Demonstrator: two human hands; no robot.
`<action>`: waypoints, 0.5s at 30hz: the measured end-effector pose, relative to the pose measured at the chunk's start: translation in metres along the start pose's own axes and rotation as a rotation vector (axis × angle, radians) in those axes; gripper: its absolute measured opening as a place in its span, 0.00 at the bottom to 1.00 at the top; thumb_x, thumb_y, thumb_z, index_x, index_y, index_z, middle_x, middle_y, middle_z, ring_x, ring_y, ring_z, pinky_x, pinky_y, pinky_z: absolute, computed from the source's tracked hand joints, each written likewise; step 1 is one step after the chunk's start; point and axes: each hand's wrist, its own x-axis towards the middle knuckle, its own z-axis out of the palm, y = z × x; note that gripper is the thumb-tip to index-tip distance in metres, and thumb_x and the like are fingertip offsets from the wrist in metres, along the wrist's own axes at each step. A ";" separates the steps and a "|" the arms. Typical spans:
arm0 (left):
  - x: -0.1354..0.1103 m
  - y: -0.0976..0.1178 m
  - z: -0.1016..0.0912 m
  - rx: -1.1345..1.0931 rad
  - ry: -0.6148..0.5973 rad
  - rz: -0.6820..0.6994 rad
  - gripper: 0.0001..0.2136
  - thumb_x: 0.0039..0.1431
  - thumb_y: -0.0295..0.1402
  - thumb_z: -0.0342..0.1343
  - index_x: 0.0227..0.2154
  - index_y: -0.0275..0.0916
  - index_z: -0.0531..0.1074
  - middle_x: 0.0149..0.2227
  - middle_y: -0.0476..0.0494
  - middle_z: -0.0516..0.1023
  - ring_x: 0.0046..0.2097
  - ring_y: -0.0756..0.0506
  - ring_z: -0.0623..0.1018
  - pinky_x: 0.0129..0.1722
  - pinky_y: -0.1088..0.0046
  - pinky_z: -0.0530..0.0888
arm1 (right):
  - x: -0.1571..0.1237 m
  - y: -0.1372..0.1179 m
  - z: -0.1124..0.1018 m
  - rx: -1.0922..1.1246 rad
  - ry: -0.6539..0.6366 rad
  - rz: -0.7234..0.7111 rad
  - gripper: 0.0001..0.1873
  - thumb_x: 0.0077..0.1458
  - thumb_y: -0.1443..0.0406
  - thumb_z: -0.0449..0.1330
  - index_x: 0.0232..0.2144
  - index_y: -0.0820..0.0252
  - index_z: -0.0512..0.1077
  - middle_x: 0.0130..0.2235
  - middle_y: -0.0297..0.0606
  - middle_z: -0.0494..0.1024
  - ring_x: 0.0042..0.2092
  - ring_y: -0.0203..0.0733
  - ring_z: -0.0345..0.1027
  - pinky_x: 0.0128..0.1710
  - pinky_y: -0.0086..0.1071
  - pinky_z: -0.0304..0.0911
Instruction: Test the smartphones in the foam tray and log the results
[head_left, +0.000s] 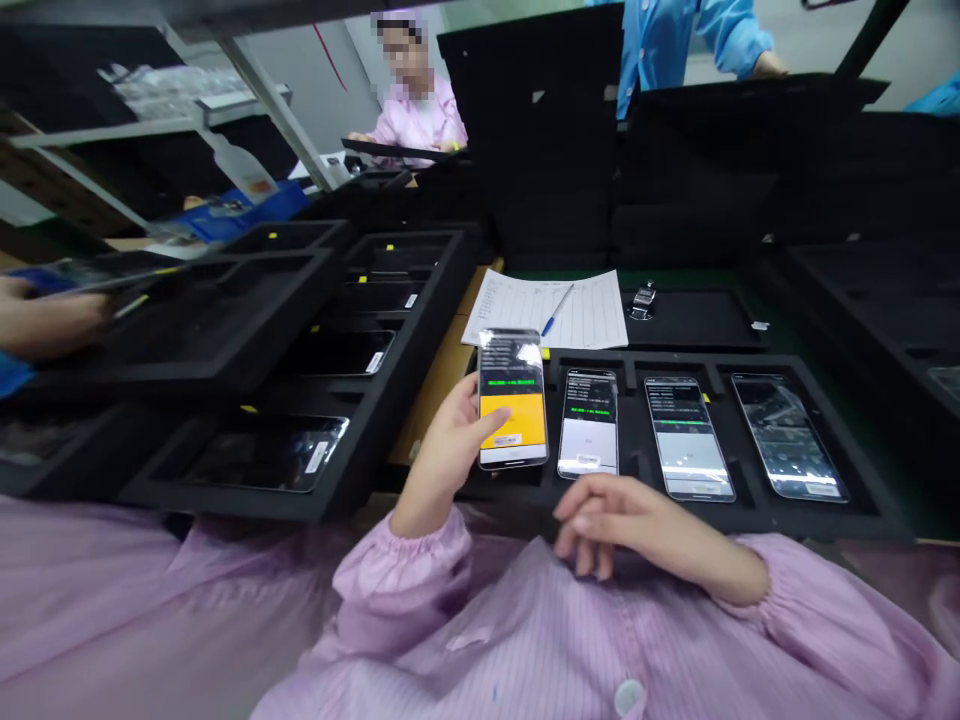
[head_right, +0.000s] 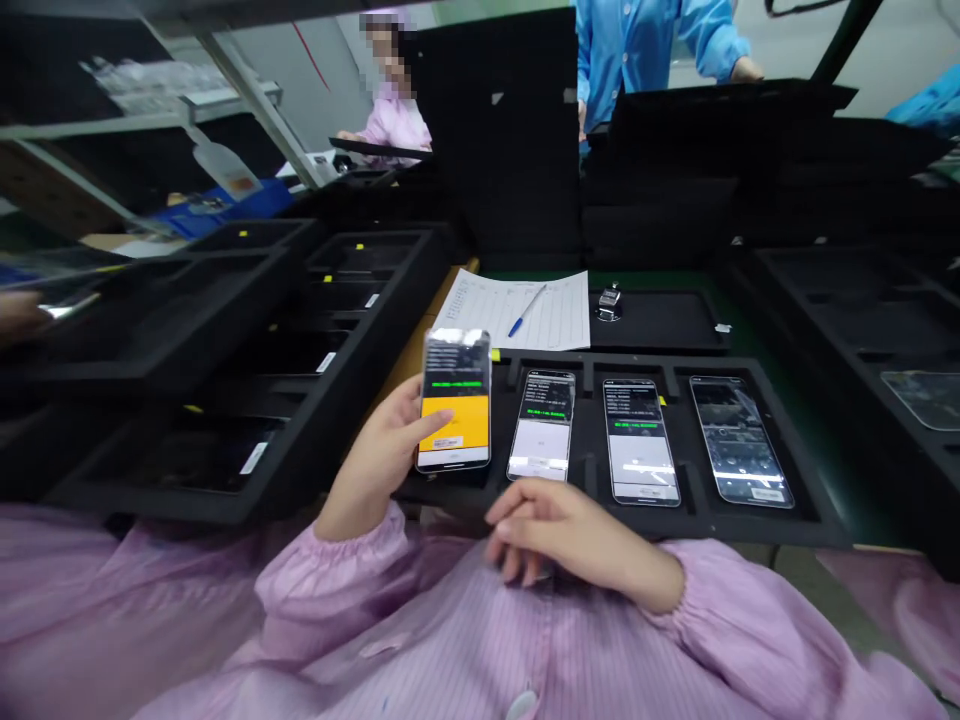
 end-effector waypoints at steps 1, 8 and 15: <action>-0.007 0.004 0.008 -0.026 0.075 0.077 0.25 0.52 0.41 0.65 0.52 0.42 0.66 0.46 0.38 0.81 0.44 0.39 0.83 0.41 0.60 0.81 | 0.010 0.001 0.007 0.085 -0.026 0.010 0.17 0.57 0.56 0.67 0.43 0.58 0.71 0.42 0.41 0.81 0.34 0.37 0.77 0.28 0.27 0.71; -0.054 0.001 0.062 -0.050 0.452 0.351 0.19 0.62 0.41 0.60 0.51 0.46 0.60 0.42 0.45 0.79 0.41 0.44 0.83 0.41 0.66 0.81 | 0.035 0.011 0.027 0.021 0.173 -0.176 0.21 0.56 0.48 0.66 0.32 0.60 0.70 0.30 0.35 0.77 0.24 0.32 0.69 0.19 0.24 0.60; -0.040 -0.002 0.057 0.012 0.514 0.351 0.22 0.64 0.43 0.55 0.57 0.46 0.60 0.49 0.41 0.77 0.48 0.41 0.81 0.47 0.62 0.80 | 0.017 0.013 0.019 -0.191 0.312 -0.341 0.23 0.62 0.49 0.58 0.23 0.58 0.69 0.20 0.32 0.70 0.21 0.32 0.58 0.20 0.28 0.51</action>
